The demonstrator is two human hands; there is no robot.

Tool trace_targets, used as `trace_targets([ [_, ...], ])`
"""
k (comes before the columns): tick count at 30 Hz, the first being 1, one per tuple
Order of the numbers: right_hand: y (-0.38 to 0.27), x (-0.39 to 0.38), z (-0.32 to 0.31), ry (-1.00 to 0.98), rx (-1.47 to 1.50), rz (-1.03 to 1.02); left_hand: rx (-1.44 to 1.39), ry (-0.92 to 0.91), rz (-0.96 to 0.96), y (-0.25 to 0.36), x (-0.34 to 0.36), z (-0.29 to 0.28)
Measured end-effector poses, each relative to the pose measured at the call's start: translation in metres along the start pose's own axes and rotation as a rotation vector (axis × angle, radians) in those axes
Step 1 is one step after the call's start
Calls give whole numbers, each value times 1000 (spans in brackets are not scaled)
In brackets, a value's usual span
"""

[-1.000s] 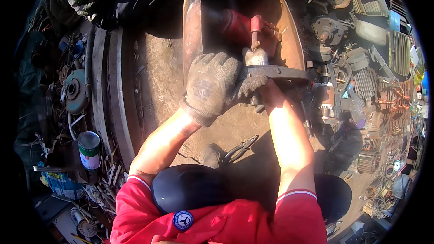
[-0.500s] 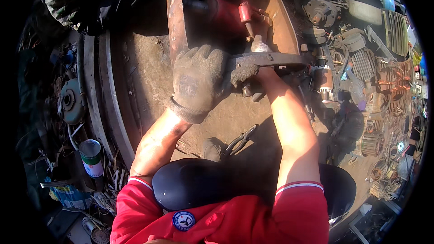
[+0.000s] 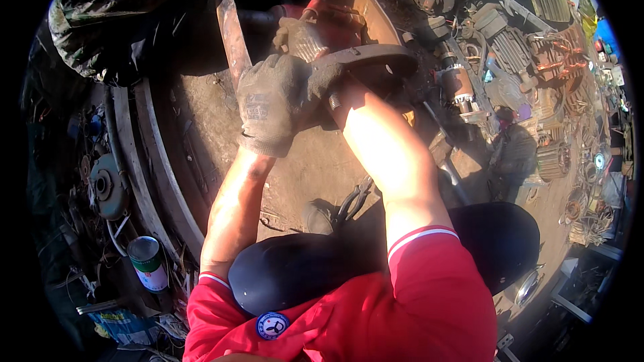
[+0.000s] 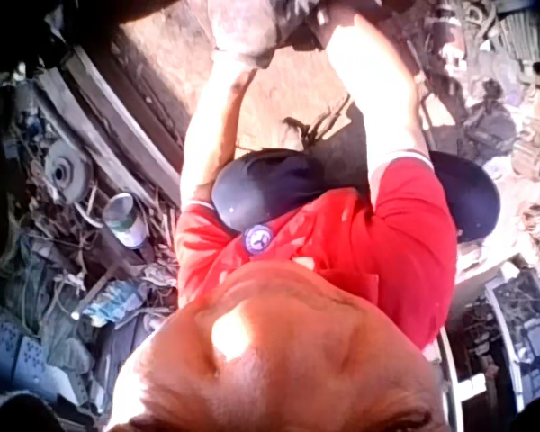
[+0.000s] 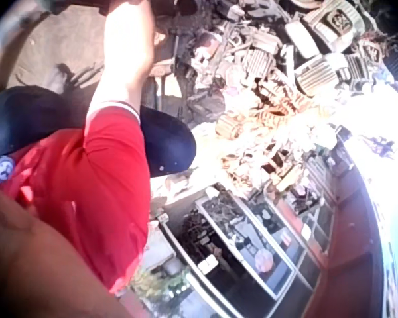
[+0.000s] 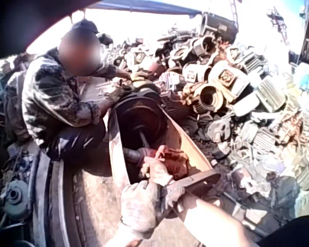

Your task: The person is working on a metal part, using a hammer to strike it and a wrench to adjust bolts. The task involves repetitive hammering and wrench adjustments on a circular metal component.

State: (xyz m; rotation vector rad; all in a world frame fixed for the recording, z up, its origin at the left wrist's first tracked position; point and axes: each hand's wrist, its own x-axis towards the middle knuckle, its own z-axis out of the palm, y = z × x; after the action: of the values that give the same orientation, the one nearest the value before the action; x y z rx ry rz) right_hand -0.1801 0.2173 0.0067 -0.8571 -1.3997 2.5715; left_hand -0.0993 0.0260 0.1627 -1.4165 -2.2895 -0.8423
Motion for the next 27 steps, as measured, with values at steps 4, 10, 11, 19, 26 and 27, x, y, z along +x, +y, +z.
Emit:
trace_targets([
  [4,9,-21,-55,147,-135,-12,-52,-92,-60,16,-8,20],
  [10,7,-37,-51,235,-342,-65,0,-52,-4,4,-3,3],
  [11,13,-45,-62,283,-391,-66,-44,-6,-28,4,-5,13],
  [19,7,-76,-85,511,-706,-102,-27,-19,-31,6,-3,11],
  [26,-20,-70,-39,139,-280,32,-37,15,-26,1,-6,11],
  [27,-19,-61,-47,106,-191,38,-47,-9,-40,8,-8,22],
])
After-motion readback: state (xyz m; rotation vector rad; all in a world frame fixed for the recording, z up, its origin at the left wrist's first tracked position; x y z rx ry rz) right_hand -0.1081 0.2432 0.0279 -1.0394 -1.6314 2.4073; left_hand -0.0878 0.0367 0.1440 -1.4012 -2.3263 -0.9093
